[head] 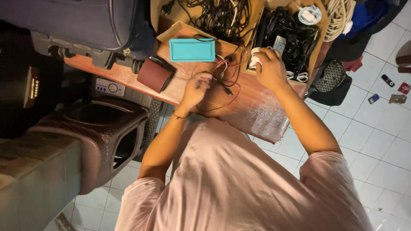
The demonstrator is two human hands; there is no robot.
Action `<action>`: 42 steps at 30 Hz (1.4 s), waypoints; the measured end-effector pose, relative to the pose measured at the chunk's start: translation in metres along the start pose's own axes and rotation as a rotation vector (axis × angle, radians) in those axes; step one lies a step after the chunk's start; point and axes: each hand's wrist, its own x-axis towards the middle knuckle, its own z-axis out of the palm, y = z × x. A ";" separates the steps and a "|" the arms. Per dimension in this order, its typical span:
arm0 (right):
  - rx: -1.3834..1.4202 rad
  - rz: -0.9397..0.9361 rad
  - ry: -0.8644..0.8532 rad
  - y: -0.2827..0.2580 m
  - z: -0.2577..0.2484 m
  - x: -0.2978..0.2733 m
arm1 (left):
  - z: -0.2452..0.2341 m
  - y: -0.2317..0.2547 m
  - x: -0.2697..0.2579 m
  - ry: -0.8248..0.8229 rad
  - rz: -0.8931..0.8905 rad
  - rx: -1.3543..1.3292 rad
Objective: The person winds various cables and wires by hand, including a white power adapter with its cable and a set of red and black wires, and places them into a cardboard box.
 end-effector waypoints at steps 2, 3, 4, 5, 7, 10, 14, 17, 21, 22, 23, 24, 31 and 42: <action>0.068 0.011 -0.033 -0.013 0.005 0.009 | -0.016 -0.004 -0.003 0.083 -0.035 -0.024; 0.105 0.022 -0.052 -0.019 0.011 0.010 | -0.024 -0.004 -0.005 0.115 -0.018 0.013; 0.055 0.005 -0.069 -0.025 0.022 0.016 | -0.029 -0.006 -0.008 0.146 -0.001 0.050; 0.003 -0.012 -0.080 -0.030 0.037 0.026 | -0.032 -0.008 -0.008 0.150 0.003 0.065; -0.112 -0.076 -0.113 -0.048 0.056 0.041 | -0.035 -0.013 -0.009 0.155 0.013 0.094; -0.264 -0.132 -0.208 -0.078 0.078 0.063 | -0.036 -0.019 -0.003 0.076 0.011 -0.029; -0.218 -0.072 -0.335 -0.082 0.065 0.063 | -0.036 -0.014 -0.002 0.127 0.017 0.052; 0.451 0.329 -0.372 -0.086 0.030 0.071 | -0.035 0.002 -0.001 0.173 0.071 0.143; 0.509 0.070 -0.160 -0.114 -0.055 0.074 | -0.030 0.080 0.003 -0.007 0.189 -0.057; 0.539 0.067 -0.145 -0.122 -0.068 0.076 | -0.025 0.105 0.001 -0.084 0.237 -0.166; 0.569 0.062 -0.130 -0.131 -0.076 0.077 | -0.021 0.127 -0.001 -0.153 0.276 -0.219; 0.599 0.057 -0.115 -0.139 -0.081 0.077 | -0.018 0.145 -0.002 -0.222 0.315 -0.271; 0.909 0.342 0.187 -0.144 -0.109 0.079 | 0.008 0.142 0.032 -0.307 0.168 -0.352; 0.725 0.001 0.094 -0.153 -0.143 0.068 | 0.011 0.236 0.010 -0.249 0.670 0.158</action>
